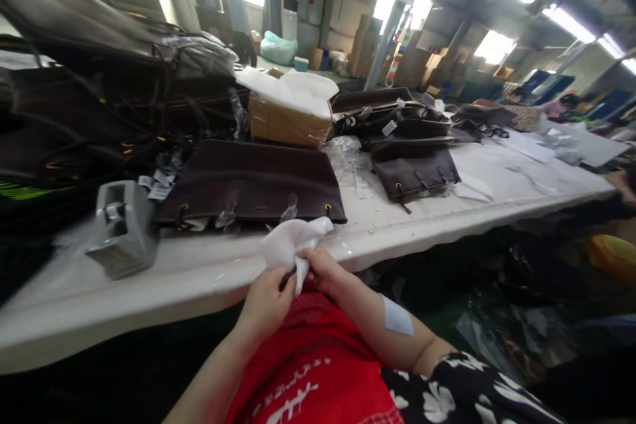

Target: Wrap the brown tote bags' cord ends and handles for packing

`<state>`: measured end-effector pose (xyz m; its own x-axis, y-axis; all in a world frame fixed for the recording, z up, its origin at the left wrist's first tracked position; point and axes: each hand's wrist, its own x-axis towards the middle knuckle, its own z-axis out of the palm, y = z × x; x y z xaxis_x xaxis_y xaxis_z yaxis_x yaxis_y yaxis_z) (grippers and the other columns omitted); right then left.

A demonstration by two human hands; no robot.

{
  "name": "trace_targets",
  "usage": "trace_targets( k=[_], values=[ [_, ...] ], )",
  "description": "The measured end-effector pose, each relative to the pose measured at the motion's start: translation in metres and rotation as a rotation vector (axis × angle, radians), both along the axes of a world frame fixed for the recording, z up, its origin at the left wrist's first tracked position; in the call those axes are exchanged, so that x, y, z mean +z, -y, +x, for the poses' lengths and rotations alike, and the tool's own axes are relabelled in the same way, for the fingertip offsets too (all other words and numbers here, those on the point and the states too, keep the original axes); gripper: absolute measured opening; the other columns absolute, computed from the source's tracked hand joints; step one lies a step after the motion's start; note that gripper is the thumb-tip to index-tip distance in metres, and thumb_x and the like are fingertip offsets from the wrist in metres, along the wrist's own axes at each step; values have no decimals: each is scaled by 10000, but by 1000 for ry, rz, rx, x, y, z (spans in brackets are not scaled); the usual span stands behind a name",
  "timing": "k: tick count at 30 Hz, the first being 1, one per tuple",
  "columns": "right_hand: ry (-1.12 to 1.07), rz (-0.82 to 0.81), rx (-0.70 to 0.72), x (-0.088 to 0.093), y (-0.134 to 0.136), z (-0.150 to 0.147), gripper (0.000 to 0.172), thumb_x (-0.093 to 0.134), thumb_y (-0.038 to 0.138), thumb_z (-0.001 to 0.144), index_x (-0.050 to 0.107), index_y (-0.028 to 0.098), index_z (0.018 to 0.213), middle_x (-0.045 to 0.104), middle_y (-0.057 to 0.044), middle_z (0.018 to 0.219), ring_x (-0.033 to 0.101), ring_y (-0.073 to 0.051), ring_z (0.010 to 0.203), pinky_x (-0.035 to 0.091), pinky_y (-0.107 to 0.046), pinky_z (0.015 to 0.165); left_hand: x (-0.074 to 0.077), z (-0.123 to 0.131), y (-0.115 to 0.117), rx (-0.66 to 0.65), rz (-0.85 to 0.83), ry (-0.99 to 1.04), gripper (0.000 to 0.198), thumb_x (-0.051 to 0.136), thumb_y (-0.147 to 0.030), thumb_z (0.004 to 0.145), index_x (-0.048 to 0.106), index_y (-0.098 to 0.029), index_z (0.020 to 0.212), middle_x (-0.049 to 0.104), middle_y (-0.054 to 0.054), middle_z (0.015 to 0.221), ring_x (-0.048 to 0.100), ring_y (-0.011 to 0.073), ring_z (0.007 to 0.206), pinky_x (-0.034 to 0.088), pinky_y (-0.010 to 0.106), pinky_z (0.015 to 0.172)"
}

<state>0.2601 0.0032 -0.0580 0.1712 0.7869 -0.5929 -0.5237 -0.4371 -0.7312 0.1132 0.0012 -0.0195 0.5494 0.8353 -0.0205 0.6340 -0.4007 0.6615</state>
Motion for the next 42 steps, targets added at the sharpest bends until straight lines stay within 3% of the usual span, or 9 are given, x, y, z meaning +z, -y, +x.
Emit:
trace_targets(
  k=[3,17,20,24,27,30,32,38,42],
  values=[
    [63,6,107,-9,-2,-3,203,535,201,783,483,174,589,408,49,308,301,-81,229,186,-171,251,-5,-1,3,38,27,-48,288,370,-298,894,569,-187,717,637,68,736,573,187,706,355,290,646],
    [172,33,36,-18,-11,-16,247,486,249,817,455,191,580,395,44,297,306,-84,244,183,-183,275,-22,-12,8,213,-21,-101,373,281,-348,944,601,-171,866,585,94,829,593,235,784,446,372,751],
    [184,15,27,-23,-9,-21,221,494,264,815,452,196,609,380,60,301,301,-82,252,184,-182,285,-27,-15,11,327,33,107,377,276,-346,946,583,-166,1070,583,131,1049,586,254,979,457,427,887],
    [205,2,19,-29,-8,-25,222,503,281,803,425,209,608,361,64,298,294,-86,259,178,-193,296,-33,-19,10,582,95,533,502,413,-423,904,373,-148,1322,483,188,1290,554,252,1133,485,436,932],
    [208,-4,-3,-32,-9,-27,218,490,279,807,413,217,612,349,66,300,283,-89,264,171,-203,304,-39,-22,6,756,-126,666,744,603,-531,756,340,-94,1298,514,223,1248,629,255,1014,548,389,803],
    [196,-3,-21,-32,-9,-29,205,483,274,812,424,215,625,364,66,323,283,-87,269,177,-209,309,-45,-23,2,599,-368,523,650,709,-553,637,538,-117,1089,661,151,1033,666,257,894,546,358,768],
    [187,-9,-17,-32,-9,-30,221,478,282,820,425,216,616,361,63,319,278,-88,266,180,-211,310,-46,-22,-1,514,-447,460,525,713,-554,637,611,-139,941,701,97,862,674,250,818,542,330,716],
    [200,4,-9,-37,-12,-32,296,485,307,829,429,217,553,364,37,290,292,-100,247,181,-212,298,-39,-8,-18,638,-810,700,380,661,-445,738,627,-99,893,673,69,646,604,157,520,487,246,468],
    [146,41,-34,-42,-19,-34,281,542,348,806,452,209,580,381,46,304,333,-102,259,215,-202,299,-33,-3,-22,492,-986,792,390,651,-462,747,656,-80,825,689,95,674,611,117,540,489,184,475]
  ],
)
